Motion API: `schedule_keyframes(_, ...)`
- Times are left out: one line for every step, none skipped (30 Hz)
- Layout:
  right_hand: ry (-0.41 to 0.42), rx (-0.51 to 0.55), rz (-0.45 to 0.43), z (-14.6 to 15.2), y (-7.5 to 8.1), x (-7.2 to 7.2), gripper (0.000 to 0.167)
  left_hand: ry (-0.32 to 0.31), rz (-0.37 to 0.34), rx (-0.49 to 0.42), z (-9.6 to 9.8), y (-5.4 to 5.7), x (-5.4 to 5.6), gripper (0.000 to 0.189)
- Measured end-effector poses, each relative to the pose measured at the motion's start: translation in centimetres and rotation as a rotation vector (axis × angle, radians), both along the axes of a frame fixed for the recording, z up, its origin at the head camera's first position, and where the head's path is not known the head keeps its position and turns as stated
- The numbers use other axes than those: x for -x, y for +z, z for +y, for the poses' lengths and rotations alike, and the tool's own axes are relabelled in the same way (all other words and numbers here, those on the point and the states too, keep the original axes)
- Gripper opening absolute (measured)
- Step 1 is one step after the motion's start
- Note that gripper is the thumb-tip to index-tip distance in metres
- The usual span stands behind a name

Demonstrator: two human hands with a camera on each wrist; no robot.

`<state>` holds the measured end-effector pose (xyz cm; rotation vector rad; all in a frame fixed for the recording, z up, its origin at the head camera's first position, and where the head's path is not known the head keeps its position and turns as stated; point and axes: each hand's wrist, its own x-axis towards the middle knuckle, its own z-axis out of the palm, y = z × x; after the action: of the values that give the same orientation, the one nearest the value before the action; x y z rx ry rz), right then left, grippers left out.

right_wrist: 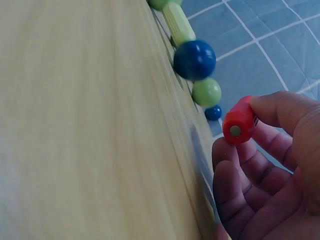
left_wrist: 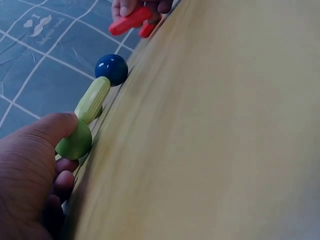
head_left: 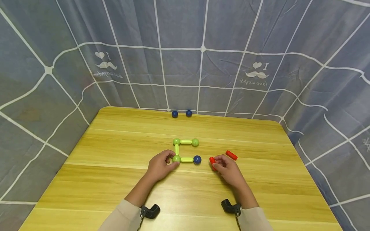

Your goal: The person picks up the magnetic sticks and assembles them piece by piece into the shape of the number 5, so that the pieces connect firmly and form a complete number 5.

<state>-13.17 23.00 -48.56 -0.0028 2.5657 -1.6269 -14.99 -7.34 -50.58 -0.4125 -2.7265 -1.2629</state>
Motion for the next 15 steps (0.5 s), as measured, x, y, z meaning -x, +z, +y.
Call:
schedule_keyframes(-0.001,0.01,-0.004,-0.1,0.0,0.0,0.017,0.004,-0.005,0.0,0.0,0.0,0.3,0.027)
schedule_keyframes(-0.005,0.019,-0.01,-0.2,0.0,-0.1,0.017,0.008,-0.012,0.001,0.1,0.0,0.6,0.027)
schedule_keyframes(-0.007,0.028,-0.015,-0.3,0.0,-0.1,0.018,0.01,-0.019,-0.004,0.1,0.0,0.9,0.027)
schedule_keyframes(-0.007,0.04,-0.017,-0.5,0.0,-0.1,0.018,0.013,-0.026,-0.006,0.2,0.0,1.1,0.027)
schedule_keyframes(-0.007,0.054,-0.02,-0.6,0.0,-0.1,0.018,0.015,-0.031,-0.007,0.2,0.0,1.4,0.027)
schedule_keyframes(-0.007,0.064,-0.02,-0.7,0.0,-0.2,0.018,0.017,-0.036,-0.01,0.3,0.0,1.6,0.027)
schedule_keyframes(-0.007,0.07,-0.017,-0.9,0.0,-0.2,0.017,0.019,-0.04,-0.014,0.4,0.0,1.8,0.027)
schedule_keyframes(-0.007,0.077,-0.016,-1.0,0.0,-0.2,0.017,0.022,-0.043,-0.014,0.4,0.1,2.1,0.027)
schedule_keyframes(-0.005,0.085,-0.014,-1.2,-0.1,-0.2,0.017,0.023,-0.045,-0.017,0.5,0.1,2.3,0.027)
schedule_keyframes(-0.004,0.09,-0.012,-1.3,-0.1,-0.3,0.017,0.026,-0.047,-0.012,0.6,0.1,2.5,0.027)
schedule_keyframes(-0.005,0.091,-0.01,-1.5,-0.1,-0.3,0.017,0.026,-0.047,-0.01,0.7,0.1,2.7,0.027)
schedule_keyframes(-0.008,0.092,-0.009,-1.6,-0.1,-0.2,0.017,0.027,-0.045,-0.008,0.8,0.1,2.9,0.028)
schedule_keyframes(-0.011,0.099,-0.01,-1.8,-0.2,-0.2,0.017,0.029,-0.046,-0.005,0.8,0.1,3.1,0.028)
schedule_keyframes(-0.016,0.106,-0.015,-2.0,-0.3,-0.2,0.017,0.028,-0.044,-0.006,0.9,0.1,3.2,0.028)
schedule_keyframes(-0.022,0.114,-0.019,-2.1,-0.3,-0.1,0.017,0.026,-0.043,-0.007,1.0,0.0,3.4,0.028)
